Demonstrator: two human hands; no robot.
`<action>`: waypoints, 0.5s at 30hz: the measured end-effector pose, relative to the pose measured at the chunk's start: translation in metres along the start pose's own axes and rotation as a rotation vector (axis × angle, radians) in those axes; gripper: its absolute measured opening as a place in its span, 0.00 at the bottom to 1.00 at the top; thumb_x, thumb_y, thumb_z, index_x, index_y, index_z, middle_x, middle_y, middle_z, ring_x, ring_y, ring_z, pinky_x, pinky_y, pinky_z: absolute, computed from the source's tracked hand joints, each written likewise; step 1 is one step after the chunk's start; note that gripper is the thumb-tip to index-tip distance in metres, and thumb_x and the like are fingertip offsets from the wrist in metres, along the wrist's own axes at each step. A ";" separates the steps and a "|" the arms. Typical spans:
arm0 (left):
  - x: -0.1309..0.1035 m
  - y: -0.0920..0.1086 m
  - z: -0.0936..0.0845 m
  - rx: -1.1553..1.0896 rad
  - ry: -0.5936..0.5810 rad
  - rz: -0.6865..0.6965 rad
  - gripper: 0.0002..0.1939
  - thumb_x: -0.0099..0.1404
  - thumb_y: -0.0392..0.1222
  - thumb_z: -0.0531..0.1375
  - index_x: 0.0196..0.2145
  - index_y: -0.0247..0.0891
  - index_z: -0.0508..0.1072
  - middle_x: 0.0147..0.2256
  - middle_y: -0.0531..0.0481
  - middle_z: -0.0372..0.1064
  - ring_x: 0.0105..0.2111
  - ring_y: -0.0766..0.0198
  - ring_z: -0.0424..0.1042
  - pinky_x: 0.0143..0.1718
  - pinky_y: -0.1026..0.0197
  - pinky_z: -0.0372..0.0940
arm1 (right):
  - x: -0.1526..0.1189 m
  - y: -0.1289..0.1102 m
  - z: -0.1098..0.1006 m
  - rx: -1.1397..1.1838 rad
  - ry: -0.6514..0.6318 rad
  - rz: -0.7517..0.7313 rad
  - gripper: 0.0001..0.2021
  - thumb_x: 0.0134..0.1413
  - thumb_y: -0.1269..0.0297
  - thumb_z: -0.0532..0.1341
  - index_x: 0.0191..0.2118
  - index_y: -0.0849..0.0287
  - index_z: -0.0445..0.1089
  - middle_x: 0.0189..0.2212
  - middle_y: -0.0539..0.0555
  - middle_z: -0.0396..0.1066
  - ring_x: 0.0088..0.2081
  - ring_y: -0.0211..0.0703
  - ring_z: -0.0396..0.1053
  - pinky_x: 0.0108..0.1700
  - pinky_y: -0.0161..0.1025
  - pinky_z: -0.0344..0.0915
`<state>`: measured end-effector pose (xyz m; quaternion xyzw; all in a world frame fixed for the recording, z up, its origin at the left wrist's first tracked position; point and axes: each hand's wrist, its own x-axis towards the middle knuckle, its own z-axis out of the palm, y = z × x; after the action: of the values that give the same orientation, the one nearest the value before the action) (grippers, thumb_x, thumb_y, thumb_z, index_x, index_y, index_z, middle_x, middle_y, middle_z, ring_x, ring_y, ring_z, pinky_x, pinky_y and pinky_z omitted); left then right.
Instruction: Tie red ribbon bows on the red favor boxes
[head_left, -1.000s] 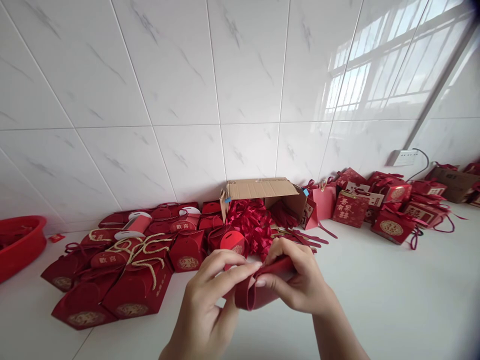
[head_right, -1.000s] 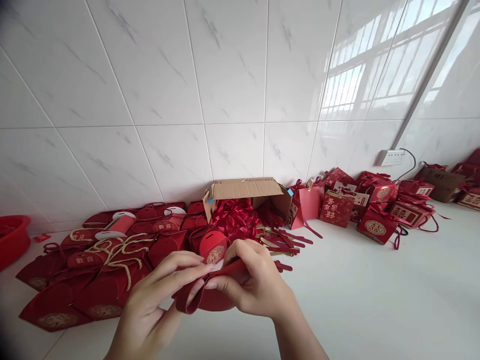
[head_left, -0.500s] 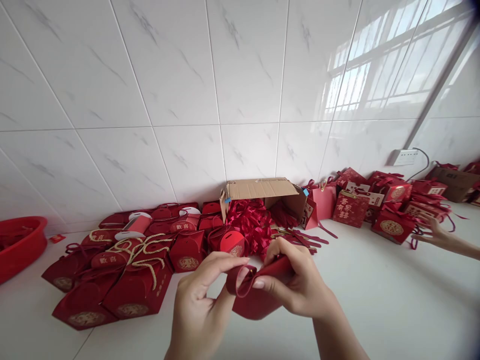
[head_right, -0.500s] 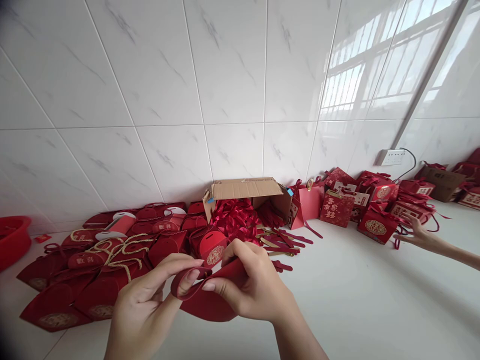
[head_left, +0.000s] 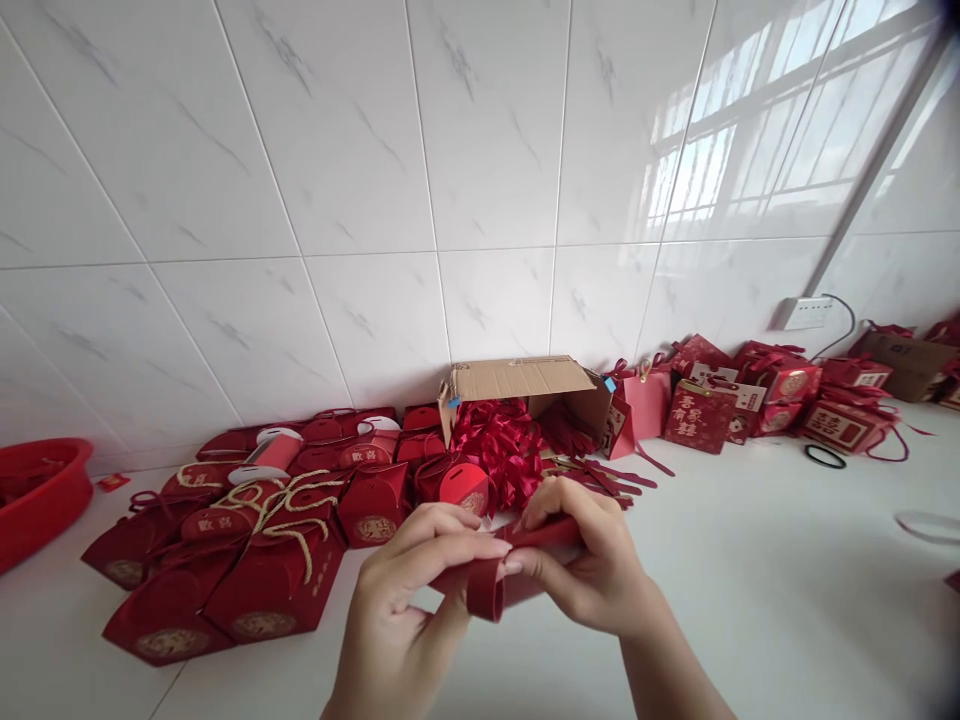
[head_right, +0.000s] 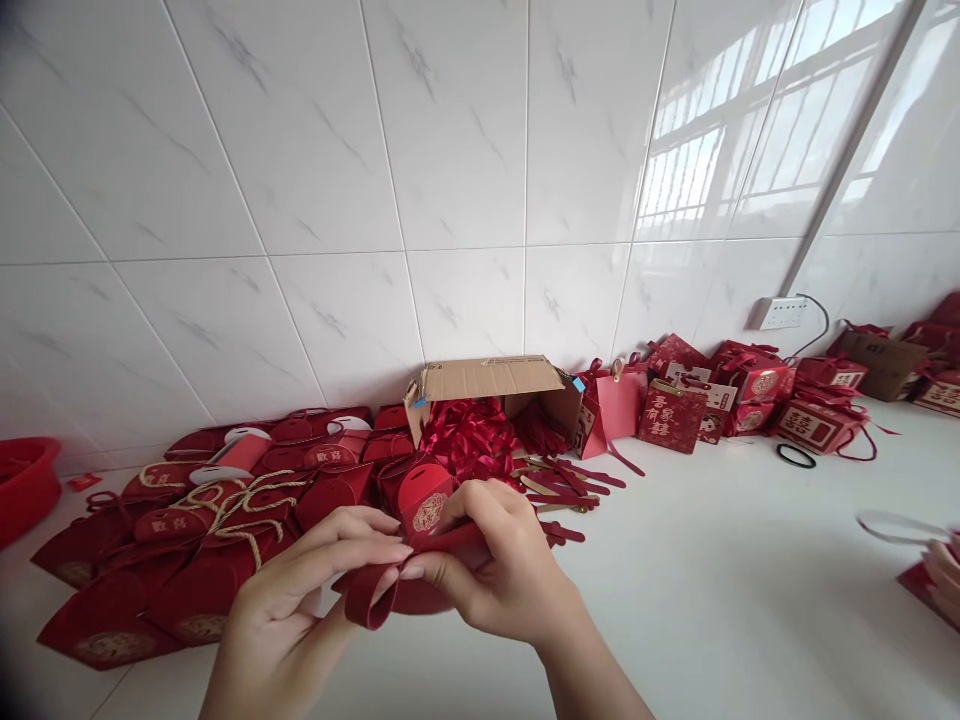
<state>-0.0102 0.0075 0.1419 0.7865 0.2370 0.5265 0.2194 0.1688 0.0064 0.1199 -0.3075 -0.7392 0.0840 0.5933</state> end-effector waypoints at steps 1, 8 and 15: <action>-0.001 0.001 -0.001 -0.009 -0.013 0.009 0.11 0.58 0.31 0.62 0.37 0.45 0.78 0.31 0.49 0.73 0.38 0.59 0.73 0.37 0.62 0.70 | 0.000 0.000 0.000 0.004 0.033 -0.048 0.11 0.52 0.62 0.66 0.31 0.56 0.61 0.24 0.49 0.68 0.25 0.38 0.64 0.28 0.35 0.61; -0.008 0.006 -0.003 0.087 0.013 0.152 0.19 0.58 0.26 0.60 0.41 0.47 0.76 0.36 0.48 0.72 0.45 0.55 0.69 0.43 0.54 0.69 | 0.001 -0.003 0.001 -0.007 0.147 -0.249 0.07 0.55 0.66 0.64 0.33 0.57 0.63 0.27 0.54 0.73 0.27 0.41 0.69 0.29 0.40 0.63; -0.008 0.002 -0.005 0.218 0.019 0.336 0.20 0.57 0.23 0.58 0.42 0.43 0.74 0.35 0.50 0.75 0.40 0.58 0.73 0.46 0.52 0.69 | 0.000 -0.005 0.001 -0.032 0.167 -0.279 0.06 0.54 0.68 0.63 0.32 0.56 0.63 0.24 0.52 0.72 0.24 0.40 0.68 0.27 0.40 0.63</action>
<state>-0.0167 0.0015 0.1396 0.8290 0.1600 0.5344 0.0397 0.1658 0.0026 0.1216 -0.2170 -0.7242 -0.0367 0.6535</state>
